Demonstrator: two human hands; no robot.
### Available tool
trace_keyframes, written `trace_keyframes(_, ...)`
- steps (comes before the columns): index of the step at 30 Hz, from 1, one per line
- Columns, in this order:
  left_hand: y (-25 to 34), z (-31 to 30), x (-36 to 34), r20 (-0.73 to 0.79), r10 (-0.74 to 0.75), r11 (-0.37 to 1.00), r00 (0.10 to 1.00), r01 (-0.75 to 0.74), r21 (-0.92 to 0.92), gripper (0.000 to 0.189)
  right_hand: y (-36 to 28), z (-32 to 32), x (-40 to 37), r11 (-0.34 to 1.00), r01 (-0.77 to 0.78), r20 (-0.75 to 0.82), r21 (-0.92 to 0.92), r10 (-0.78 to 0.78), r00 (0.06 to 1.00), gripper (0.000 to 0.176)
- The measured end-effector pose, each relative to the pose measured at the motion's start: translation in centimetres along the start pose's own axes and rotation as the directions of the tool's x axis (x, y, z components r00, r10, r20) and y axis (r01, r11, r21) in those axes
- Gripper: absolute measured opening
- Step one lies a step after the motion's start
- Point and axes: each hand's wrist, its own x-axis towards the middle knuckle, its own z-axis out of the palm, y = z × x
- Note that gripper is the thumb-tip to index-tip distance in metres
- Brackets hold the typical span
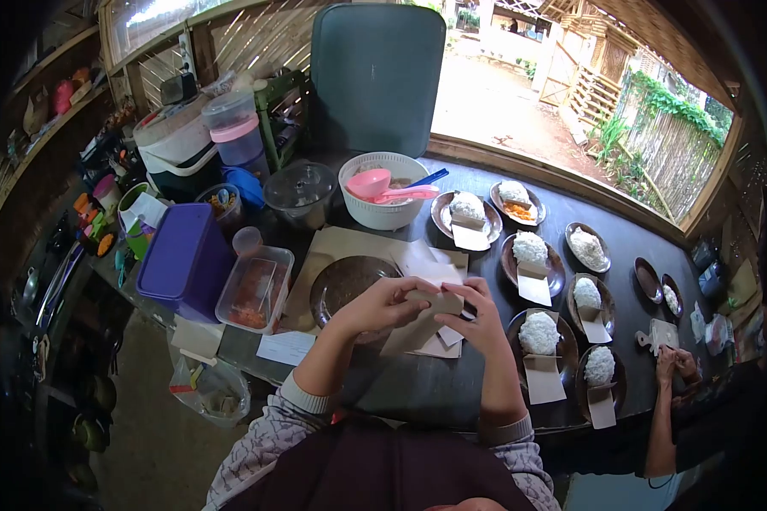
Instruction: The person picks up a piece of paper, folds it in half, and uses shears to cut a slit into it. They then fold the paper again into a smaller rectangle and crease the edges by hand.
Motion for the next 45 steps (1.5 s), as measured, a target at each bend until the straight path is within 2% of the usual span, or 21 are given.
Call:
trace_keyframes(2, 0.1, 0.4, 0.1, 0.021, 0.062, 0.998, 0.998, -0.062, -0.009, 0.028, -1.2, -0.5, -0.2, 0.922, 0.157, -0.072, -0.354, -0.194, 0.978, 0.054)
trace_keyframes(4, 0.2, 0.4, 0.1, 0.017, 0.062, 0.998, 0.998, -0.062, 0.001, 0.028, -0.7, -1.0, -0.1, 0.925, 0.147, -0.019, -0.352, -0.164, 0.986, 0.055)
trace_keyframes(6, 0.4, 0.6, 0.2, 0.008, 0.061, 0.998, 0.998, -0.061, 0.009, 0.029, -1.3, -1.0, -0.2, 0.906, 0.212, 0.004, -0.366, -0.227, 0.974, 0.055)
trace_keyframes(8, 1.0, 1.2, 0.1, -0.032, 0.032, 0.996, 0.999, -0.035, -0.086, 0.03, -1.8, -0.7, -0.4, 0.901, 0.239, 0.023, -0.362, -0.247, 0.969, 0.054)
trace_keyframes(10, 0.9, 1.1, 0.0, -0.036, 0.038, 0.993, 0.999, -0.042, -0.106, 0.031, -1.7, -0.5, -0.4, 0.898, 0.26, 0.041, -0.356, -0.263, 0.964, 0.054)
trace_keyframes(12, 0.8, 1.0, 0.0, -0.038, 0.046, 0.991, 0.998, -0.05, -0.126, 0.032, -1.1, -0.3, -0.2, 0.969, 0.199, 0.091, -0.144, -0.187, 0.978, 0.039)
trace_keyframes(13, 0.7, 0.9, 0.1, -0.079, 0.051, 0.996, 0.996, -0.056, -0.067, 0.033, -0.9, -0.3, -0.2, 0.986, 0.159, 0.121, -0.038, -0.154, 0.981, 0.032)
trace_keyframes(14, 0.6, 0.8, 0.2, -0.12, 0.06, 0.998, 0.991, -0.061, -0.005, 0.033, -0.9, -0.3, -0.3, 0.987, 0.159, 0.121, -0.038, -0.153, 0.981, 0.032)
trace_keyframes(15, 0.1, 0.5, 0.5, -0.177, 0.078, 0.994, 0.981, -0.063, 0.084, 0.033, -0.9, -0.4, -0.4, 0.997, 0.005, 0.096, -0.073, 0.002, 0.995, 0.027)
trace_keyframes(16, -0.3, 0.1, 0.7, -0.176, 0.079, 0.994, 0.981, -0.065, 0.084, 0.033, -0.9, -0.5, -0.4, 0.983, -0.149, 0.065, -0.104, 0.156, 0.986, 0.021)
trace_keyframes(18, -0.4, -0.5, 0.8, -0.28, 0.259, 0.946, 0.924, -0.184, 0.266, 0.031, 0.0, -0.8, -0.2, 0.993, -0.116, 0.028, -0.032, 0.117, 0.993, 0.019)
trace_keyframes(20, -0.1, -0.6, 0.6, -0.285, 0.241, 0.937, 0.928, -0.147, 0.316, 0.028, 0.4, -0.7, -0.1, 0.996, -0.083, -0.009, 0.044, 0.084, 0.996, 0.017)
trace_keyframes(22, -1.0, -0.6, 0.9, -0.126, 0.005, 0.996, 0.992, 0.006, 0.09, 0.029, 0.1, -0.5, 0.0, 0.959, -0.107, -0.123, 0.261, 0.143, 0.982, 0.016)
trace_keyframes(23, -1.2, -0.6, 1.2, -0.044, -0.06, 0.998, 0.997, 0.061, 0.025, 0.023, -0.6, -0.6, -0.1, 0.944, -0.115, -0.1, 0.309, 0.153, 0.983, 0.019)
trace_keyframes(24, -1.1, -0.2, 1.2, -0.047, -0.063, 0.998, 0.997, 0.064, 0.019, 0.023, -0.7, -0.5, -0.1, 0.944, -0.121, -0.095, 0.308, 0.157, 0.983, 0.019)
trace_keyframes(26, -0.8, 0.4, 1.1, -0.038, -0.128, 0.985, 0.991, 0.123, -0.122, 0.022, -0.8, -0.3, 0.0, 0.905, -0.086, -0.134, 0.417, 0.155, 0.979, 0.019)
trace_keyframes(30, -1.3, 0.1, 1.4, -0.074, -0.073, 0.997, 0.995, 0.07, -0.043, 0.03, -0.7, 0.0, -0.2, 0.9, -0.07, -0.154, 0.431, 0.15, 0.977, 0.021)
trace_keyframes(32, -1.5, 0.0, 1.6, -0.141, -0.002, 0.996, 0.99, -0.01, -0.084, 0.031, -0.2, 0.0, -0.2, 0.907, -0.14, -0.019, 0.397, 0.16, 0.987, 0.023)
trace_keyframes(35, -1.5, -0.2, 1.7, -0.181, -0.013, 0.998, 0.983, 0.001, -0.068, 0.035, -0.2, 0.3, -0.1, 0.912, -0.108, 0.003, 0.395, 0.116, 0.993, 0.023)
trace_keyframes(45, -1.6, -0.4, 1.7, -0.17, -0.016, 1.0, 0.985, 0.015, -0.006, 0.039, -0.1, 0.4, -0.1, 0.927, -0.114, -0.036, 0.357, 0.135, 0.99, 0.021)
